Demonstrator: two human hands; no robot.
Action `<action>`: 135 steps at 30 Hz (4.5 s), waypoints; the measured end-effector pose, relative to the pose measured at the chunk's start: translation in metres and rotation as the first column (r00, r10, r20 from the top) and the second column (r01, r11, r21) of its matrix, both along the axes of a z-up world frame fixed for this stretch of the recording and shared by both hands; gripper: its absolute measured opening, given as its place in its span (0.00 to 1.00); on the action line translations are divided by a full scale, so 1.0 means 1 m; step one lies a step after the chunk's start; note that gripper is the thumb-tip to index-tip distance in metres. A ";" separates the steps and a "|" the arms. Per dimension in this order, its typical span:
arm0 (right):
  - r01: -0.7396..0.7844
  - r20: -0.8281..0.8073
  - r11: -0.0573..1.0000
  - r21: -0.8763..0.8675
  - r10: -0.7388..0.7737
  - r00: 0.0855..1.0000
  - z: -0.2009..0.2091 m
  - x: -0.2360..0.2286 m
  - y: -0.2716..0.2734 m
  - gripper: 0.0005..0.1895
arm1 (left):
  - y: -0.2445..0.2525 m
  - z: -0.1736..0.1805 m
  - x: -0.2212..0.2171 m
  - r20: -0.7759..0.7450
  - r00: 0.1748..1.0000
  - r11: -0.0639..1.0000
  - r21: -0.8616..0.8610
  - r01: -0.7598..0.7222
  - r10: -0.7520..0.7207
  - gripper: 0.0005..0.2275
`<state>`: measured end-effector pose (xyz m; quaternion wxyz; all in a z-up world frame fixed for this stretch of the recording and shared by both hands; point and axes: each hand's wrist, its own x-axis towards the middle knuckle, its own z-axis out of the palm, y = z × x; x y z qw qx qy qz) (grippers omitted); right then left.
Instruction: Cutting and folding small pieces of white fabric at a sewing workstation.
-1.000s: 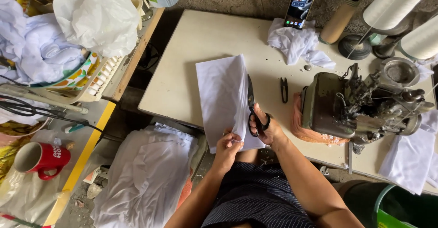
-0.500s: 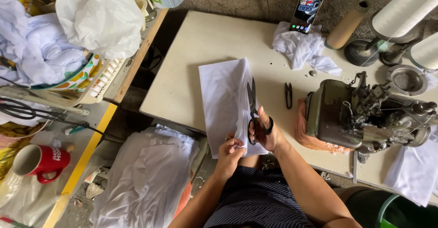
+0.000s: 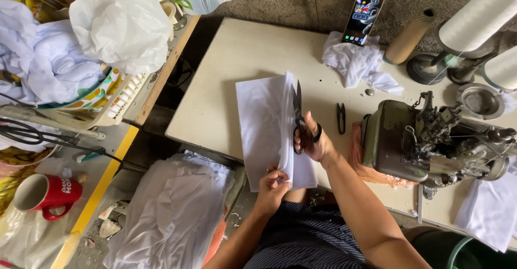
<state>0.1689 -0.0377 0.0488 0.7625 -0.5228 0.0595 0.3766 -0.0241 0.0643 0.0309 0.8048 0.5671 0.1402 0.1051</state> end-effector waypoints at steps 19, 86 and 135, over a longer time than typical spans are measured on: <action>0.102 0.148 0.979 -0.174 -0.076 0.986 0.022 0.069 0.026 0.33 | -0.008 0.002 0.008 -0.052 0.997 0.952 0.304 -0.043 0.061 0.03; 0.088 0.241 0.989 -0.123 -0.056 0.969 -0.020 -0.211 -0.123 0.36 | -0.047 -0.034 0.029 0.449 0.892 0.448 0.788 -0.423 0.051 0.08; 0.130 0.204 0.979 -0.160 -0.096 0.974 0.028 -0.154 -0.070 0.39 | -0.008 0.017 0.006 0.217 0.976 0.835 0.539 -0.108 -0.014 0.07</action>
